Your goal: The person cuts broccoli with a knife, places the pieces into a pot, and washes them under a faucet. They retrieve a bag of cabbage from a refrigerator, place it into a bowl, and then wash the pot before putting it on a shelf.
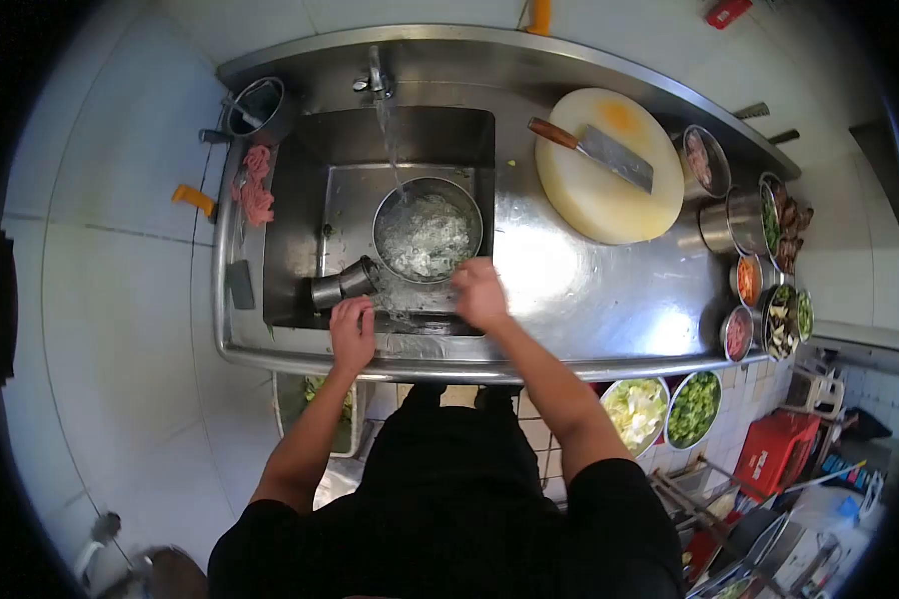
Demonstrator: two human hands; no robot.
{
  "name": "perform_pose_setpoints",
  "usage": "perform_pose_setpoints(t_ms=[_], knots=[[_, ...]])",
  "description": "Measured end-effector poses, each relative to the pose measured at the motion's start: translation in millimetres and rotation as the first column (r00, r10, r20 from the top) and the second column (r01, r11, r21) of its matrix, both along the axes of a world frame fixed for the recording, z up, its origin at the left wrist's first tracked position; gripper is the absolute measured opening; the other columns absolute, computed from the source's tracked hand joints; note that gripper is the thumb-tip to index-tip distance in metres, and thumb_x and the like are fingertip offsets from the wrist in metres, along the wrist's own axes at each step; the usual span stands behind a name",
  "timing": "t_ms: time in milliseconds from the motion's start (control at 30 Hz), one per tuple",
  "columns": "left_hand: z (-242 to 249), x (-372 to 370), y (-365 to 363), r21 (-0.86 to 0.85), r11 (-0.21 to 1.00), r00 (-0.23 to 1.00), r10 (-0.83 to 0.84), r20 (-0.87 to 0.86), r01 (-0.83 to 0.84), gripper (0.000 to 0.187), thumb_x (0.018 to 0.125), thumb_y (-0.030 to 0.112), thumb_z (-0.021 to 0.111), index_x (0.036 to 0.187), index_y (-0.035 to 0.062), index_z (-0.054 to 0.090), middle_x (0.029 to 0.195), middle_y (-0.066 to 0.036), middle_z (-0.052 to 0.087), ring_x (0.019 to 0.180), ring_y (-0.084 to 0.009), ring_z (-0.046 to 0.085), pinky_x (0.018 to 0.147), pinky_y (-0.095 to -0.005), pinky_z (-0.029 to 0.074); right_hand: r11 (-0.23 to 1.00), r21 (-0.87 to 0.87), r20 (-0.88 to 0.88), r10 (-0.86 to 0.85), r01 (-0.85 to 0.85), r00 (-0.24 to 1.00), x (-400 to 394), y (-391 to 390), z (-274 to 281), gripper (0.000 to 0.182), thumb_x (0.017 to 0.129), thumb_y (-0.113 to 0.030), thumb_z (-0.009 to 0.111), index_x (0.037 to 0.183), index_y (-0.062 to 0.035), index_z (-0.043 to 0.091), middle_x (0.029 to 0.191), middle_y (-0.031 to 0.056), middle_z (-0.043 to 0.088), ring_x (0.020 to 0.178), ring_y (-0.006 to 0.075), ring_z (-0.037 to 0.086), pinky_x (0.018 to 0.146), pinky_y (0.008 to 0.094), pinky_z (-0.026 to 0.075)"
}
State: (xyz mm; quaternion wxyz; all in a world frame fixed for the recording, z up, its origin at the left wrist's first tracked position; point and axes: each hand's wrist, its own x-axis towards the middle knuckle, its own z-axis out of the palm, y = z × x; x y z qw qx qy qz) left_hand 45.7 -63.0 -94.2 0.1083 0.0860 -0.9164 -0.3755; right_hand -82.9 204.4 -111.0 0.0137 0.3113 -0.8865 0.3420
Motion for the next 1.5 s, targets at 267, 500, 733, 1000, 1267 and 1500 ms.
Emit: perform_pose_setpoints(t_ms=[267, 500, 733, 1000, 1267, 1500], knots=[[-130.3, -120.3, 9.8, -0.406, 0.645, 0.762, -0.555, 0.335, 0.648, 0.019, 0.091, 0.023, 0.058, 0.098, 0.0089, 0.069, 0.099, -0.012, 0.069, 0.104, -0.0322, 0.063, 0.112, -0.0529, 0.033, 0.582, 0.243, -0.244, -0.738, 0.776, 0.629, -10.2, 111.4, -3.3, 0.013, 0.08, -0.018, 0.06, 0.085, -0.0079, 0.054, 0.091, 0.014, 0.053, 0.09, 0.0357, 0.051, 0.079, 0.0502, 0.041], [-145.9, -153.7, 1.3, -0.29, 0.548, 0.62, -0.705, 0.343, 0.784, 0.015, 0.087, 0.026, 0.061, 0.083, 0.0115, 0.064, 0.084, -0.011, 0.07, 0.087, -0.03, 0.067, 0.1, -0.0467, 0.04, 0.575, 0.273, -0.155, -0.765, 0.771, 0.625, -12.2, 118.1, 3.6, 0.018, 0.08, -0.024, 0.06, 0.085, -0.0077, 0.055, 0.093, 0.0143, 0.053, 0.094, 0.0352, 0.05, 0.082, 0.0495, 0.04], [-64.8, -234.0, 26.1, -0.121, 0.841, 0.848, -0.512, 0.14, 0.528, 0.038, 0.089, 0.034, 0.068, 0.067, 0.004, 0.062, 0.065, -0.019, 0.06, 0.067, -0.0419, 0.061, 0.065, -0.0486, 0.044, 0.565, 0.312, -0.113, -0.776, 0.764, 0.62, -13.9, 119.7, -0.4, 0.018, 0.08, -0.025, 0.06, 0.084, -0.0082, 0.055, 0.093, 0.0143, 0.052, 0.094, 0.0346, 0.049, 0.083, 0.0487, 0.038], [-87.4, -295.4, 13.5, -0.145, 0.964, 0.963, -0.194, 0.187, 0.222, 0.051, 0.093, 0.051, 0.06, 0.076, 0.0032, 0.066, 0.068, -0.023, 0.061, 0.063, -0.0434, 0.058, 0.061, -0.0492, 0.043, 0.556, 0.357, -0.071, -0.785, 0.75, 0.616, -16.2, 121.9, 6.5, 0.02, 0.08, -0.026, 0.06, 0.087, -0.0076, 0.057, 0.094, 0.0147, 0.052, 0.094, 0.0344, 0.049, 0.084, 0.0493, 0.038], [-111.2, -253.6, -11.8, 0.103, 0.994, 0.942, -0.07, 0.33, 0.038, 0.052, 0.095, 0.046, 0.061, 0.077, -0.0021, 0.064, 0.064, -0.023, 0.054, 0.056, -0.0333, 0.048, 0.059, -0.0457, 0.041, 0.557, 0.394, -0.063, -0.777, 0.731, 0.626, -15.0, 122.4, 7.1, 0.022, 0.08, -0.027, 0.059, 0.09, -0.007, 0.058, 0.096, 0.0149, 0.053, 0.095, 0.0346, 0.049, 0.085, 0.0495, 0.039], [-39.3, -237.0, 6.6, -0.123, 0.978, 0.927, -0.113, 0.356, 0.167, 0.052, 0.093, 0.047, 0.061, 0.072, -0.0009, 0.062, 0.068, -0.023, 0.06, 0.063, -0.0431, 0.055, 0.061, -0.0471, 0.043, 0.563, 0.374, -0.066, -0.776, 0.737, 0.627, -14.2, 121.0, 10.4, 0.021, 0.081, -0.026, 0.058, 0.088, -0.0066, 0.057, 0.096, 0.0154, 0.053, 0.096, 0.0352, 0.05, 0.085, 0.0496, 0.039]])
